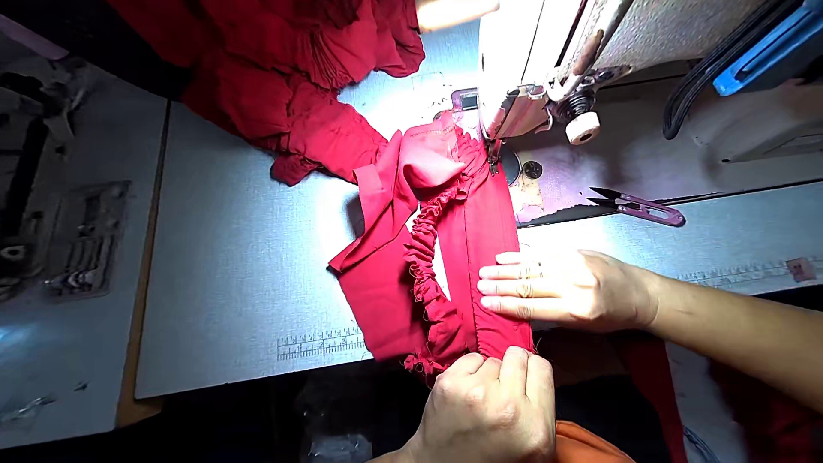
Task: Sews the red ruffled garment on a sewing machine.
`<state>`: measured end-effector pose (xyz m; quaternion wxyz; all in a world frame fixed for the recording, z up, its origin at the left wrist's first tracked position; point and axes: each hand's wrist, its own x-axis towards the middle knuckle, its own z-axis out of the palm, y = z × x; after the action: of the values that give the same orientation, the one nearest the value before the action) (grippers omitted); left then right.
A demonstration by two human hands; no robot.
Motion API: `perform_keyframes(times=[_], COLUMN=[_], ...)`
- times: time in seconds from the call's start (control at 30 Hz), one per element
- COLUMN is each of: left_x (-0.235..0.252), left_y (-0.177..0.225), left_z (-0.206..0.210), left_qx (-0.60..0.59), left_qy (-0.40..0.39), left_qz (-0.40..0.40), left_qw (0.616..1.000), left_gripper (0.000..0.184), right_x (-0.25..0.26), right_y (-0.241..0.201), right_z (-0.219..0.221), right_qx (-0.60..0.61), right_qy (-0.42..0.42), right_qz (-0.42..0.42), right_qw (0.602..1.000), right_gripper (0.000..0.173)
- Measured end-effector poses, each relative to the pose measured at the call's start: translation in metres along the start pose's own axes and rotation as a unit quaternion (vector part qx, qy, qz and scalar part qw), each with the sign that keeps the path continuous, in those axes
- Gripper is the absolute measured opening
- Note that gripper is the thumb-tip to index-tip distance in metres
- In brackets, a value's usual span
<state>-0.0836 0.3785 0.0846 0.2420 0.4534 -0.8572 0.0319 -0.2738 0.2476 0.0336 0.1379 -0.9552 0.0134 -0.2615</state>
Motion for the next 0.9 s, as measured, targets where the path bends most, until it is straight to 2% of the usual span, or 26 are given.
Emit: perform_keyframes(times=[0.13, 0.27, 0.63, 0.73, 0.83, 0.9], left_x=[0.001, 0.000, -0.003, -0.004, -0.002, 0.001], left_y=[-0.002, -0.003, -0.003, -0.006, -0.007, -0.009], left_z=[-0.001, 0.002, 0.008, 0.011, 0.006, -0.006], left_qx=[-0.007, -0.017, -0.054, -0.058, -0.086, -0.133], left_qy=[-0.007, -0.003, 0.000, -0.002, -0.016, -0.056], left_qz=[-0.008, -0.018, -0.018, -0.015, 0.011, 0.056], left_qw=[1.000, 1.000, 0.998, 0.998, 0.996, 0.988], left_gripper=[0.025, 0.024, 0.021, 0.020, 0.019, 0.019], right_x=[-0.005, -0.009, 0.004, -0.003, -0.007, -0.006], right_y=[-0.028, -0.044, -0.038, -0.040, -0.046, -0.051], right_z=[0.005, 0.013, 0.011, 0.015, 0.018, 0.020], right_qx=[0.045, 0.071, 0.027, 0.051, 0.076, 0.105], right_qy=[0.029, 0.062, 0.014, 0.017, 0.042, 0.051], right_qz=[0.067, 0.098, 0.063, 0.085, 0.132, 0.158], right_qw=[0.996, 0.991, 0.998, 0.995, 0.987, 0.981], right_gripper=[0.030, 0.030, 0.031, 0.032, 0.030, 0.029])
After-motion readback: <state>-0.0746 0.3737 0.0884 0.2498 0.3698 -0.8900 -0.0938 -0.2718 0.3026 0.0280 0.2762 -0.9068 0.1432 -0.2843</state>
